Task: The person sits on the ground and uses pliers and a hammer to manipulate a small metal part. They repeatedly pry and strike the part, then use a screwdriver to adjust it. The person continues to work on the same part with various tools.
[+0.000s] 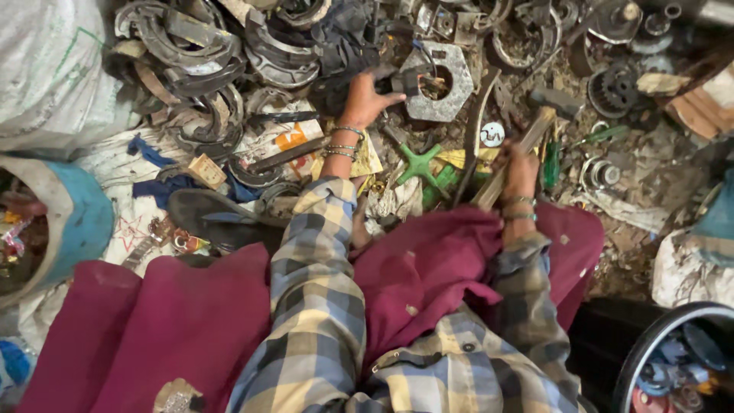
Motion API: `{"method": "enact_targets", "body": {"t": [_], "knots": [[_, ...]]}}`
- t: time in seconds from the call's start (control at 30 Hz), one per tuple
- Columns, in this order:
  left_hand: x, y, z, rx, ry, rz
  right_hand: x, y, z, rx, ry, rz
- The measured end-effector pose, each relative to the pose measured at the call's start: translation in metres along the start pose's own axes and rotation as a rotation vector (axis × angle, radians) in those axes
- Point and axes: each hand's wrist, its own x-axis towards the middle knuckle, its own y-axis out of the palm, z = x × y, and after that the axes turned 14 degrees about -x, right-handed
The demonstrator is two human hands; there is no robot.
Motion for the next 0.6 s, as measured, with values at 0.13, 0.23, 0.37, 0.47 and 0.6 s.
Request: {"method": "enact_targets", "body": {"t": [0.13,0.23,0.37,0.47,0.6], "knots": [[-0.003,0.007,0.01,0.042,0.103,-0.058,-0.021,-0.004,-0.018,-0.415,-0.233,-0.121],[-0.003,0.008,0.011,0.118,0.125,0.009,-0.034,0.002,-0.011,-0.668,-0.597,-0.139],[0.001,0.009,0.008,0.185,0.184,0.042,-0.049,0.013,0.015,-0.761,-0.88,-0.104],[0.001,0.012,0.012,0.18,0.115,0.063,-0.053,0.017,0.028,-0.844,-0.925,-0.064],[0.001,0.02,0.026,0.232,0.166,0.034,-0.036,0.042,0.014,-1.02,-0.764,0.056]]}}
